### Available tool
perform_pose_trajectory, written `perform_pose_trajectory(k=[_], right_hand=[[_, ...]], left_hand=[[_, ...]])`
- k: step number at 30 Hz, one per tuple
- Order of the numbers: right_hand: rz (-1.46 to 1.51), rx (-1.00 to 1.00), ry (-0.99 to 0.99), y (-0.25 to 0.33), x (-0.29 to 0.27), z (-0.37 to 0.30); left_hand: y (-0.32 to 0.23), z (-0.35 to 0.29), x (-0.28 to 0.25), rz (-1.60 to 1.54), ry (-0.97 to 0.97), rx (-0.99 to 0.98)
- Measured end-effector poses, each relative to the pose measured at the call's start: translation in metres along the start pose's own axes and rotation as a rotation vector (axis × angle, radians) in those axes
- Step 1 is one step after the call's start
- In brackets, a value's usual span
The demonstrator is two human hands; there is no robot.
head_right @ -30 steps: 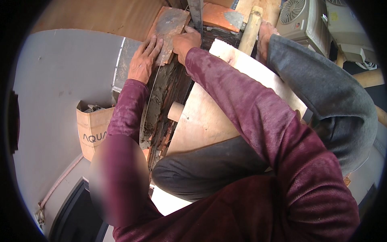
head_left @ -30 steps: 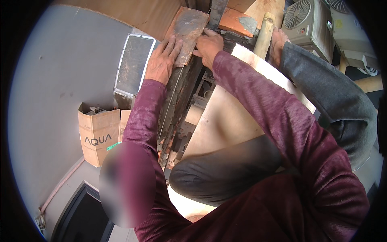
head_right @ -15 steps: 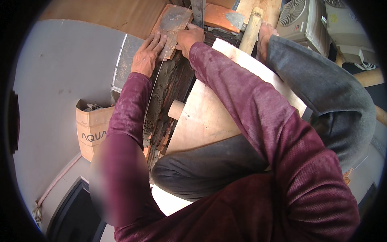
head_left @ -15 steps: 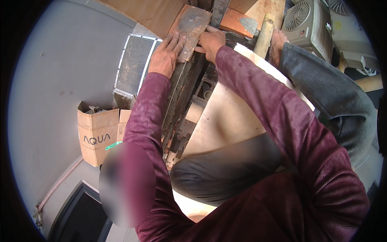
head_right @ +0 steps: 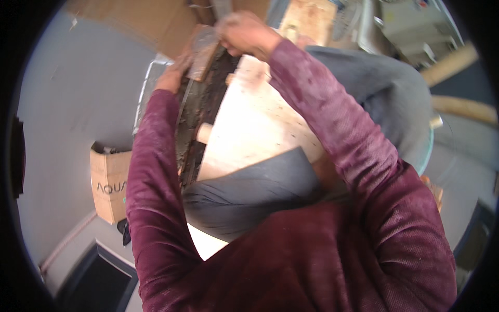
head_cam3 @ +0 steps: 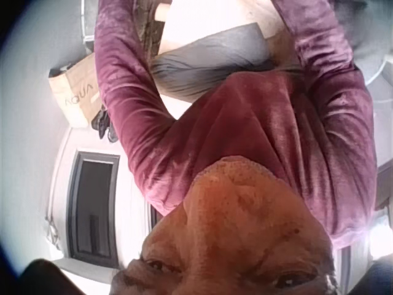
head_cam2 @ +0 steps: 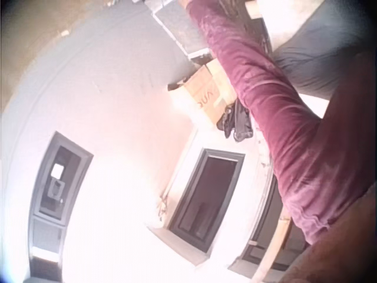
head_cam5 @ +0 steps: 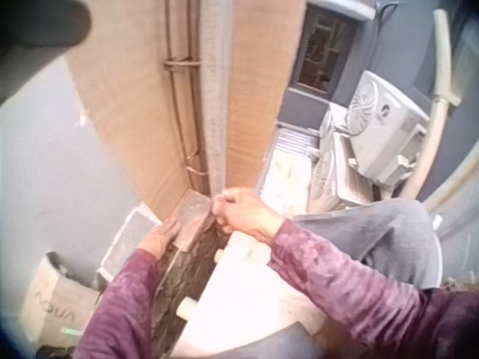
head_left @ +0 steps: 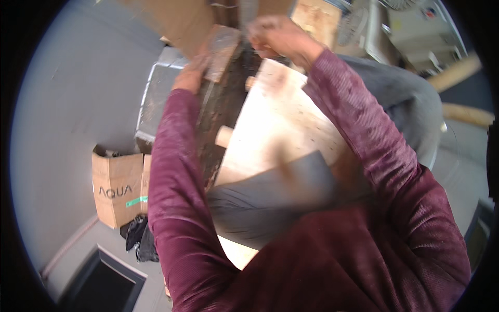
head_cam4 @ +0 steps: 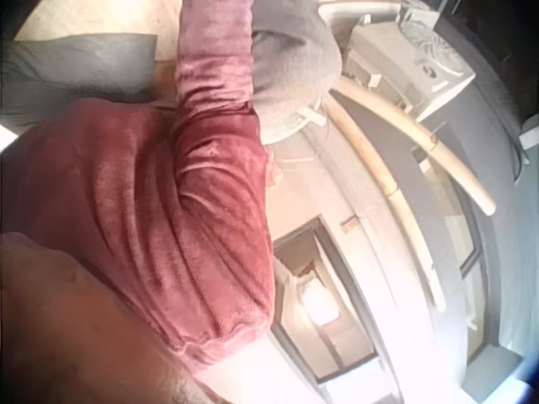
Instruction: The person applies mortar onto a brick surface using a trowel and places a brick onto the layer, then uses a hammer to tap the brick into place.
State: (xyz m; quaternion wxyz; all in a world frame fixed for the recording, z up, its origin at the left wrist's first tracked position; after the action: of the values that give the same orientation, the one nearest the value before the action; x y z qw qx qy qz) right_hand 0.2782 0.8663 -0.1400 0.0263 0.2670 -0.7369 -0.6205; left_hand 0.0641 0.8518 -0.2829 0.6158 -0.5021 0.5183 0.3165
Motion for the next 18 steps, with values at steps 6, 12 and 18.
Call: perform_pose_trajectory(k=[6, 12, 18], right_hand=[[-0.627, -0.316, 0.058, 0.133, -0.111, -0.15], [-0.84, -0.034, -0.891, 0.216, -0.29, -0.496], [-0.232, 0.192, -0.566, -0.011, -0.2, -0.575]], left_hand=[[-0.002, -0.06, -0.09, -0.99, -0.387, -0.453], [-0.096, -0.123, -0.097, -0.683, -0.693, -0.326], [-0.041, -0.134, -0.067, -1.075, -0.703, -0.582]])
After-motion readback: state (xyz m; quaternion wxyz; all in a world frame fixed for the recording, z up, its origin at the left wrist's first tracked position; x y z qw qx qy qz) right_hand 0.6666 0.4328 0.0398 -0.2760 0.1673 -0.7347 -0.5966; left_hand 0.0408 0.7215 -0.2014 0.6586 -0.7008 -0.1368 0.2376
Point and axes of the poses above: each hand's wrist, its own z-axis towards the middle knuckle, its own x-axis out of the palm, y = z × x, the point moved 10 cm from there along z, towards the middle knuckle, and after that the axes turned 5 degrees about -x, right-handed, at the moved point
